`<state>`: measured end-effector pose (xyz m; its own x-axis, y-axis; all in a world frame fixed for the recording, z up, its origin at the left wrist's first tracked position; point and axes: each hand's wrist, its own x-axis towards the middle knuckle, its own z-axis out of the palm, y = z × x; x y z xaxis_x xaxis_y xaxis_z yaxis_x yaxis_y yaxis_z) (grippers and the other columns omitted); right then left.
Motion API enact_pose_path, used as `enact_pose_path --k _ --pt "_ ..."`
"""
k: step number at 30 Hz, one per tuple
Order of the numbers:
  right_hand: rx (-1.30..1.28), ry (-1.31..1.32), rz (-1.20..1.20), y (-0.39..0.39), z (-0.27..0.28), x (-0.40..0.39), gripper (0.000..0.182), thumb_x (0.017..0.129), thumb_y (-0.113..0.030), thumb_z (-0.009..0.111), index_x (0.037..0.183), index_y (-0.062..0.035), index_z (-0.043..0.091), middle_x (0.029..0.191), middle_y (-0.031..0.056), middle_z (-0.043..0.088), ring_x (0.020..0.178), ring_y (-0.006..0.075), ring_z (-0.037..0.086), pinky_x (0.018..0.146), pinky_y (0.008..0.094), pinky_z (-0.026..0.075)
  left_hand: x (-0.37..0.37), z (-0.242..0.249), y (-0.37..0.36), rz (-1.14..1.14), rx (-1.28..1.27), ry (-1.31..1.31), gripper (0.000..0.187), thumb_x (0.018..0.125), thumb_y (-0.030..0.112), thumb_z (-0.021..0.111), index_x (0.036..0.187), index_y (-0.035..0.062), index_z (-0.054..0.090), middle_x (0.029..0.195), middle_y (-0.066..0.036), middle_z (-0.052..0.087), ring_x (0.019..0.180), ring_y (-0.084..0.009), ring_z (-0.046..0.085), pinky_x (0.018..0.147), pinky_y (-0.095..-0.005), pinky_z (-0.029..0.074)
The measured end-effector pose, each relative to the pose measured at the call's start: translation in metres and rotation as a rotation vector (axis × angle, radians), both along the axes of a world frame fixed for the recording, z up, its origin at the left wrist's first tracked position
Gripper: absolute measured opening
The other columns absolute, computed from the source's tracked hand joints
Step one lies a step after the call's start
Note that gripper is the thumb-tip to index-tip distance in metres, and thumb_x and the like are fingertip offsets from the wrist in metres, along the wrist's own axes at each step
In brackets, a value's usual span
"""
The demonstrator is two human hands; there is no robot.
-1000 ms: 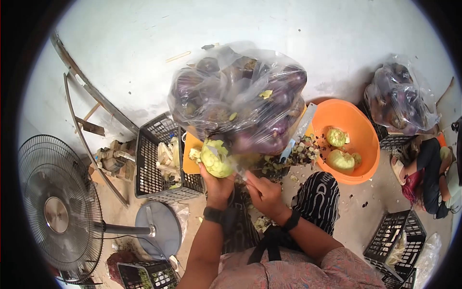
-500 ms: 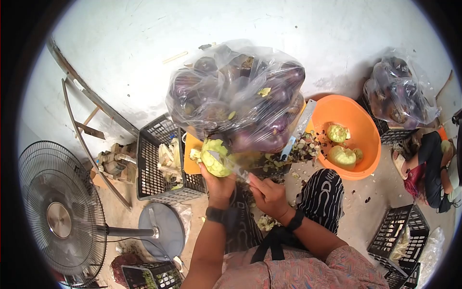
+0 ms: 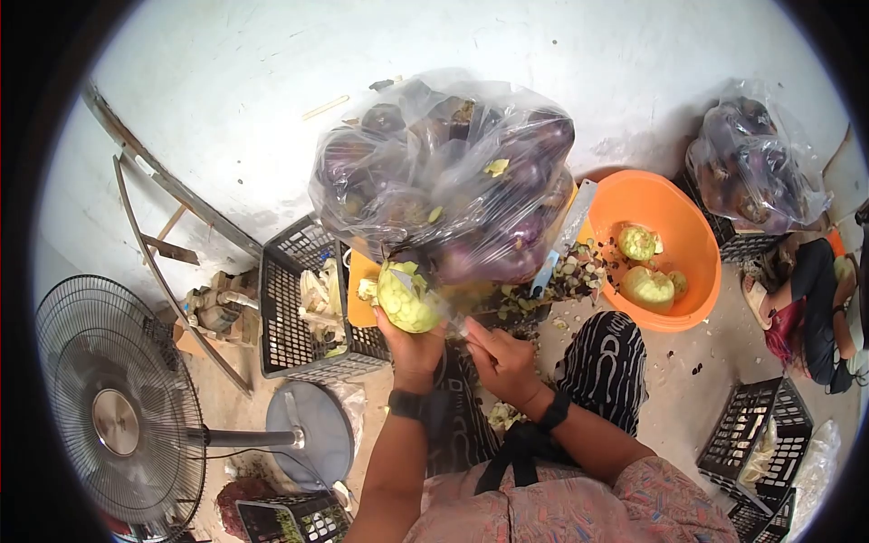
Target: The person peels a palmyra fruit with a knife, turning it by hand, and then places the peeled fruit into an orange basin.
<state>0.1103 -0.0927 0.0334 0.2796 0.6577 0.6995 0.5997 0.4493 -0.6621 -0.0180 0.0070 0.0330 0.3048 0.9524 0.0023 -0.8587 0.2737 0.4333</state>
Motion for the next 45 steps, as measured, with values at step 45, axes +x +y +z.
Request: enact_pose_path --k 45 --pt "-0.007 -0.028 0.074 -0.008 0.002 0.004 0.039 0.082 -0.010 0.069 0.121 -0.0098 0.065 0.070 0.0079 0.060 0.057 0.0238 0.059 0.052 0.0352 0.049 -0.007 -0.017 0.007 -0.045 0.103 0.066 0.069 0.094 0.065 0.032 0.143 0.0169 0.040 0.140 -0.003 0.048 0.127 -0.0232 0.045 0.108 -0.0415 0.034"
